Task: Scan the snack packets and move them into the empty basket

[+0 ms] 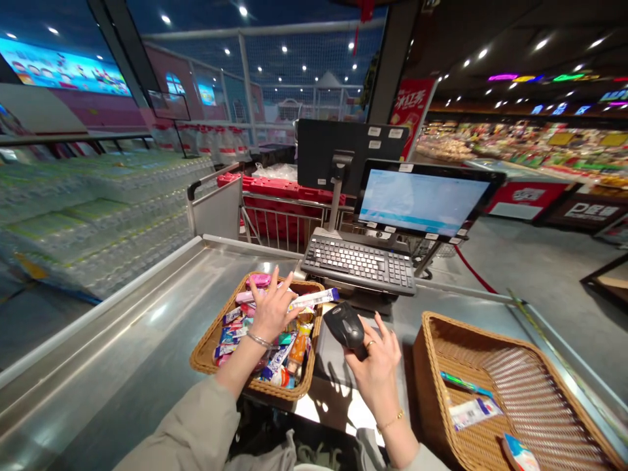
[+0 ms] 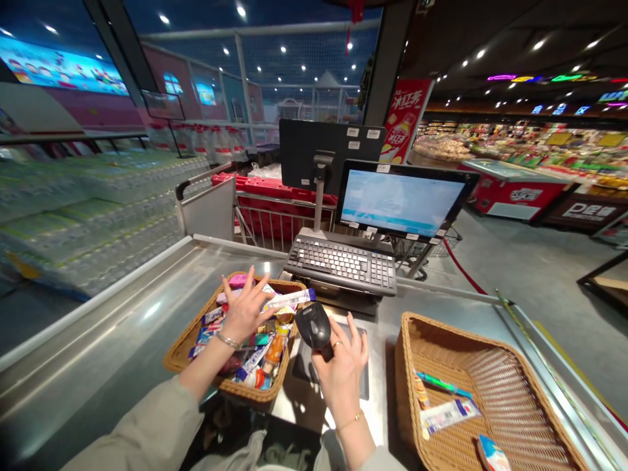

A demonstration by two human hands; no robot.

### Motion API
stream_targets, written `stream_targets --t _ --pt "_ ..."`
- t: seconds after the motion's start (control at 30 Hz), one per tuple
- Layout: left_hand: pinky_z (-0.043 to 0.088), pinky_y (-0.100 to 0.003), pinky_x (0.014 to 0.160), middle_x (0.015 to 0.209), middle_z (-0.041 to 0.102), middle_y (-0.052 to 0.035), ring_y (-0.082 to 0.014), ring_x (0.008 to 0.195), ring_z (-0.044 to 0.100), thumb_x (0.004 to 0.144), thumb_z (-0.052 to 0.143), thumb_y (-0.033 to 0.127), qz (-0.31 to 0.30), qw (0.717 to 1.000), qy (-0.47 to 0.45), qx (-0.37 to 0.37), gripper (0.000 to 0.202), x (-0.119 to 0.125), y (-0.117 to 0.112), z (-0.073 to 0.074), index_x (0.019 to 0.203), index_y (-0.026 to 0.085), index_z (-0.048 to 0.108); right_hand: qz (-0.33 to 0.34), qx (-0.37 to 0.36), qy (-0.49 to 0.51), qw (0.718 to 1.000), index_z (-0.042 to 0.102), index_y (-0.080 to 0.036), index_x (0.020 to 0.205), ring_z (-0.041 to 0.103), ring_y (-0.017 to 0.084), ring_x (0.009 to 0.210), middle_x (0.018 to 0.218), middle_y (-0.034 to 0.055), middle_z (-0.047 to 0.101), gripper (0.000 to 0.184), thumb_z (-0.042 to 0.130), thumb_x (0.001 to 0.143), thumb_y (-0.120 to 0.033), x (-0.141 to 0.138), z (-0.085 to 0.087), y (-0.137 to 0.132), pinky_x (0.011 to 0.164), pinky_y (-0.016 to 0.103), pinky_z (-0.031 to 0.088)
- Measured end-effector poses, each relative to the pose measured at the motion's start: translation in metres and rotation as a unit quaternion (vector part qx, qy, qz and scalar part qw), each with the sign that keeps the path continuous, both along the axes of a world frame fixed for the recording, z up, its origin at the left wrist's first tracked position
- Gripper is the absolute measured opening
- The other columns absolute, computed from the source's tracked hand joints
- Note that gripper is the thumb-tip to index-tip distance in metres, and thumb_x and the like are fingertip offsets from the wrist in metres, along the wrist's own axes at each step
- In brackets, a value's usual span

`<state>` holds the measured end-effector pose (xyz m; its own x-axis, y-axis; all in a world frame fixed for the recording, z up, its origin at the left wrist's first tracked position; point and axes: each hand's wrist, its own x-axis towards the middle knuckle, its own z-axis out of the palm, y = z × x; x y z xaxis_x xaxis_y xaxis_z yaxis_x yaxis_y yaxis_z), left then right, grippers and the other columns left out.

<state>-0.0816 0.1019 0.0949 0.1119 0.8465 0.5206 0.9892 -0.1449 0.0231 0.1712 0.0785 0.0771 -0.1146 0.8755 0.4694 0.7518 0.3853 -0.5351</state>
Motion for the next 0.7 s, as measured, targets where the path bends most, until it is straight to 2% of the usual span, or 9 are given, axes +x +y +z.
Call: stream_targets --t 0.23,0.7 --pt "-0.015 -0.076 0.104 0.143 0.051 -0.0087 -0.0393 0.144 0.021 0.085 0.062 0.039 -0.022 1.000 -0.005 0.002 0.018 0.015 0.003 0.002 0.092 0.024 0.067 -0.011 0.009 -0.010 1.000 0.068 -0.026 0.100 0.037 0.030 0.136 0.124 0.0040 0.065 0.030 0.055 0.072 -0.024 0.009 0.002 -0.004 0.109 0.061 0.021" --pt "-0.018 -0.075 0.104 0.145 0.049 -0.0067 -0.0385 0.144 0.021 0.086 0.060 0.042 -0.032 0.999 -0.013 0.009 0.020 0.023 0.006 0.004 0.090 0.024 0.067 -0.013 0.004 0.005 1.000 0.069 -0.026 0.099 0.038 0.031 0.135 0.123 0.0034 0.066 0.029 0.056 0.073 -0.024 0.015 0.004 -0.008 0.109 0.062 0.020"
